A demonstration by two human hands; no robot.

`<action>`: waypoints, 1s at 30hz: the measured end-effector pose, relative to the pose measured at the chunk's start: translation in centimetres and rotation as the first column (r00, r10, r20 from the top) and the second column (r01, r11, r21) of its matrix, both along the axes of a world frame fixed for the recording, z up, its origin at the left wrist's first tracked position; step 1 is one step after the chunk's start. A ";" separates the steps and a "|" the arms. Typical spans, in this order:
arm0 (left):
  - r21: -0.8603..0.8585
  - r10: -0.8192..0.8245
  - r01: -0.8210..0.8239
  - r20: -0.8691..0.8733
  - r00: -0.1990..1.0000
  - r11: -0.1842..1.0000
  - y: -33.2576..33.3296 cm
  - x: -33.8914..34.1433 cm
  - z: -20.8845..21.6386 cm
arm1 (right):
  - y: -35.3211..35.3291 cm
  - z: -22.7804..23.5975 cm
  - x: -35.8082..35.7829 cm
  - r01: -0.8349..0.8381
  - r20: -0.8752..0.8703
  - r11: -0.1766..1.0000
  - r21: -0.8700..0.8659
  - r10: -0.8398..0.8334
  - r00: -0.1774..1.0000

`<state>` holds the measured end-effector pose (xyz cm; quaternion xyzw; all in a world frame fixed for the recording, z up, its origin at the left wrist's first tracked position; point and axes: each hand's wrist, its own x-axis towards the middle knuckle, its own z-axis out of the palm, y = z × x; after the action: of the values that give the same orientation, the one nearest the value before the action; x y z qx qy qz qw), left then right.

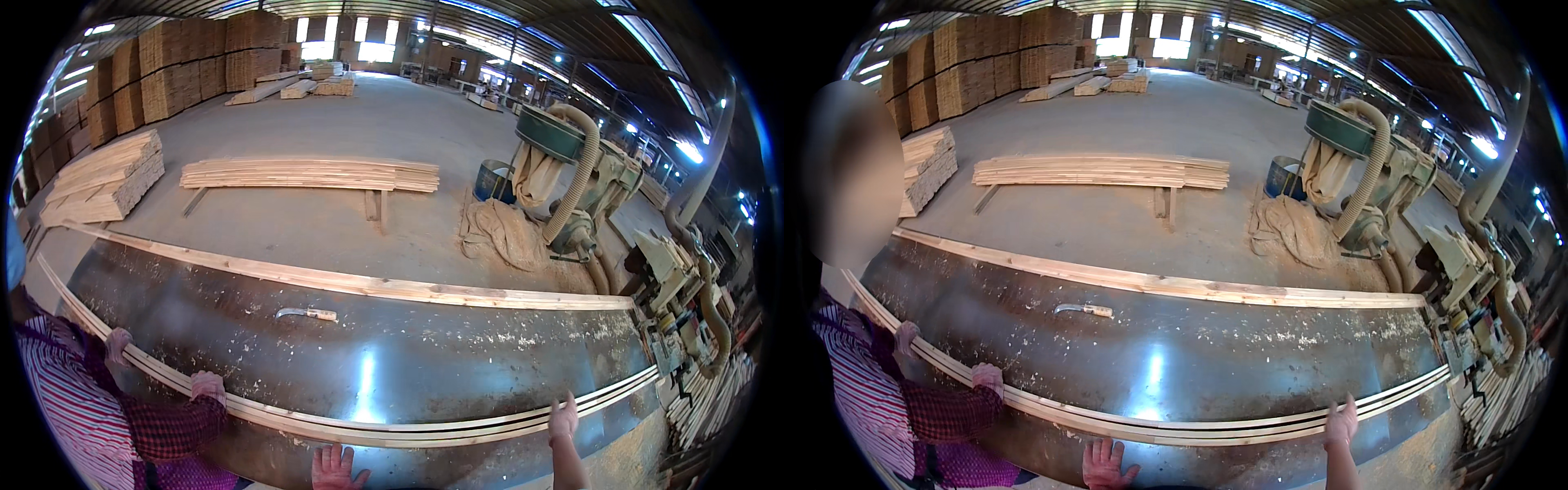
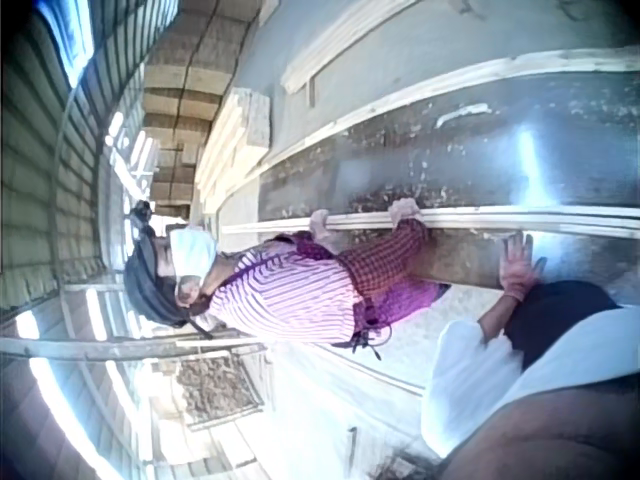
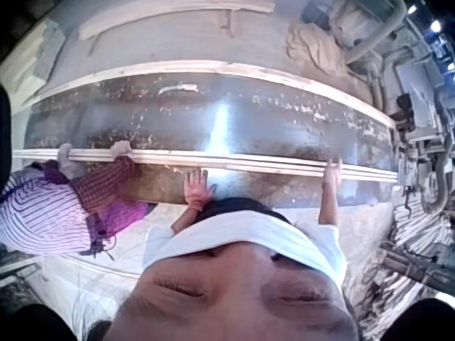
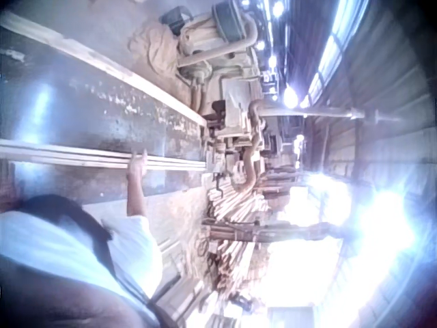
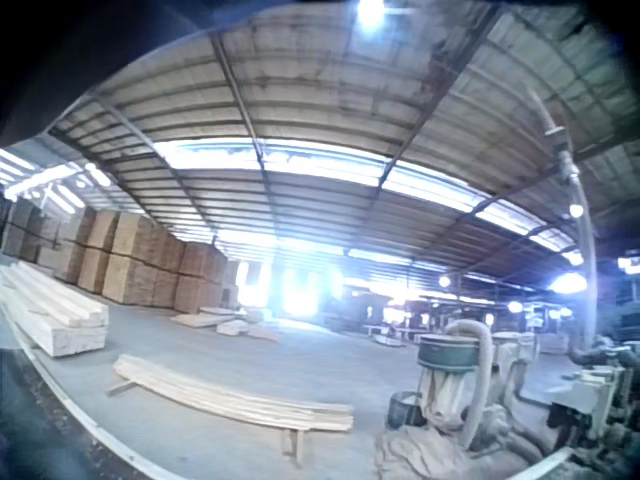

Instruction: The person feeds wood strips into a machine and then works with another person to align and move the processed strips on a workbench.

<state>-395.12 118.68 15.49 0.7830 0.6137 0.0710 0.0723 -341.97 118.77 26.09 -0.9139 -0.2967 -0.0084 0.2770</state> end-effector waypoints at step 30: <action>0.077 -0.020 0.022 -0.031 0.999 0.997 0.5 0.4 0.3 | -9.7 -8.4 -5.1 0.684 -0.064 0.661 -0.308 -0.732 0.678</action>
<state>-394.68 119.20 15.75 0.7927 0.6032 0.0821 0.0331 -347.10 109.03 17.71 -0.9814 0.1122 0.0067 0.1558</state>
